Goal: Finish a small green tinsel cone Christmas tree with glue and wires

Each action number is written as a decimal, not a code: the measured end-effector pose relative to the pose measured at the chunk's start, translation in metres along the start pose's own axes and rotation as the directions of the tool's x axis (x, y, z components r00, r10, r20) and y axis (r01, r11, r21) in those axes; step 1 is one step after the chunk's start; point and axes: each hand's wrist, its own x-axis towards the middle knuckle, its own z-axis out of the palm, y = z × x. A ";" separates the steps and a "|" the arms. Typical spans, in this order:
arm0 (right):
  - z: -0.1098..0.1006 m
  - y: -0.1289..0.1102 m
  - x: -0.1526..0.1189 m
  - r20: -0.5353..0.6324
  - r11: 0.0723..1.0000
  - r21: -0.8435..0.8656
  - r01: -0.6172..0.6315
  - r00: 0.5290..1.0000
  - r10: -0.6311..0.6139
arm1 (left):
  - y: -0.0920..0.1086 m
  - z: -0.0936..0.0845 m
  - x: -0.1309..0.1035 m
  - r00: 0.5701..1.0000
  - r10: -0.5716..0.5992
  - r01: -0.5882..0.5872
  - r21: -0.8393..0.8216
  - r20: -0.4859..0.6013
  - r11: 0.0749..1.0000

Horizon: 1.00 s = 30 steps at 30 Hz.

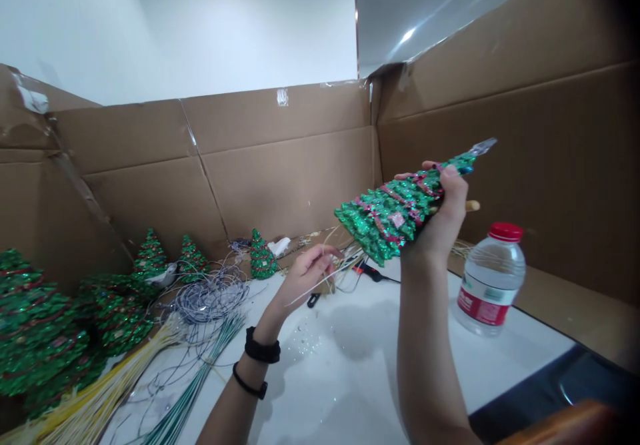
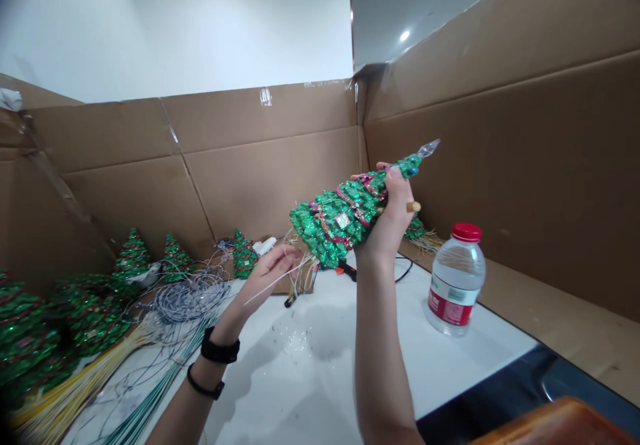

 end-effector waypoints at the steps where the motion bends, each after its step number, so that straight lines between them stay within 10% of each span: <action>1: -0.001 -0.001 0.001 -0.016 1.000 -0.001 0.022 1.000 -0.022 | 0.000 -0.001 0.001 1.000 0.015 -0.015 0.031 -0.008 0.999; 14: -0.014 -0.002 0.013 -0.130 0.991 0.127 0.052 0.991 -0.035 | 0.003 -0.010 -0.006 0.942 -0.159 0.157 0.033 0.294 0.987; 20: -0.020 0.000 0.019 -0.161 0.989 0.134 0.062 0.986 -0.040 | 0.009 -0.018 -0.006 0.998 0.046 -0.057 0.525 0.034 0.849; 30: -0.034 0.002 0.030 -0.193 0.981 0.184 0.055 0.981 -0.018 | 0.011 -0.057 -0.013 0.963 -0.165 0.058 0.434 0.212 0.899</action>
